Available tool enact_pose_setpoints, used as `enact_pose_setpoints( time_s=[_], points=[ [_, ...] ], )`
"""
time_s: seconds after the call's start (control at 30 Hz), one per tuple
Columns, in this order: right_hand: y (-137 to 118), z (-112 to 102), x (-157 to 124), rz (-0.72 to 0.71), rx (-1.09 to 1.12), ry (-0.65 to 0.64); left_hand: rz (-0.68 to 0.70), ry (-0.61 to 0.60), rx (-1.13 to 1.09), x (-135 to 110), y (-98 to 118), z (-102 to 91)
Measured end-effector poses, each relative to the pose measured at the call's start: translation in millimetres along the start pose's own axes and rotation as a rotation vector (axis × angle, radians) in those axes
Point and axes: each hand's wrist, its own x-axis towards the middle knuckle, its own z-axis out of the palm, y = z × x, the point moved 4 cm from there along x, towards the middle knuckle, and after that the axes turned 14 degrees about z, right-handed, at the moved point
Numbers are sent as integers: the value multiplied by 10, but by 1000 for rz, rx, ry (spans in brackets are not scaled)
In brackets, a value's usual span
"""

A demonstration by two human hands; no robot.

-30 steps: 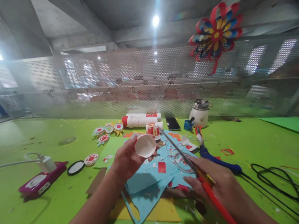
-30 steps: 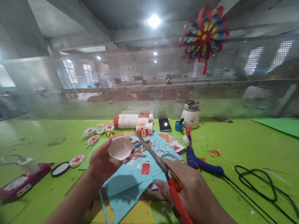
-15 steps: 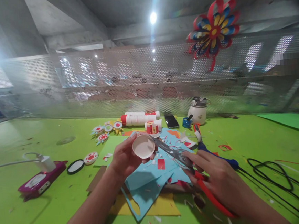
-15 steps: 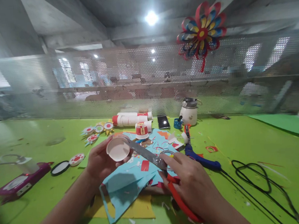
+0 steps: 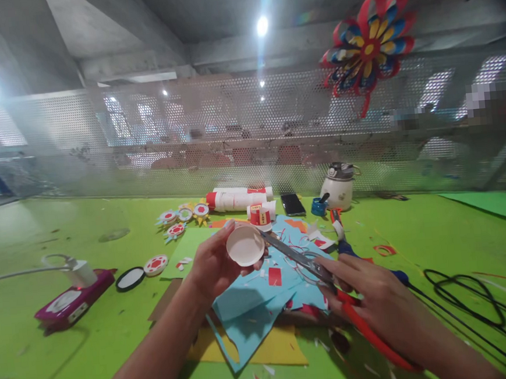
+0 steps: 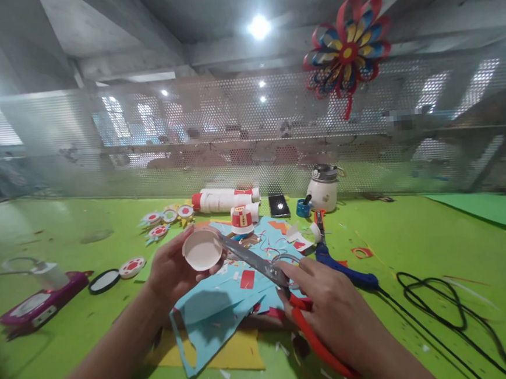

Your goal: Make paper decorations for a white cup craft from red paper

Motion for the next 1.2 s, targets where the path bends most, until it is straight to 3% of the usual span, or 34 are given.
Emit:
enact_pose_setpoints(
  time_s=[0.3,0.7,1.2],
  points=[
    [76,45,-18,86,62,-108,17,-24,40,5,-7,-16],
    [-21,-21,-4,8,-36,-1,49,-90,67,-6,-30,21],
    [52,-49,-20,23,-55,-28,83,-116,122,-21,-49,87]
  ],
)
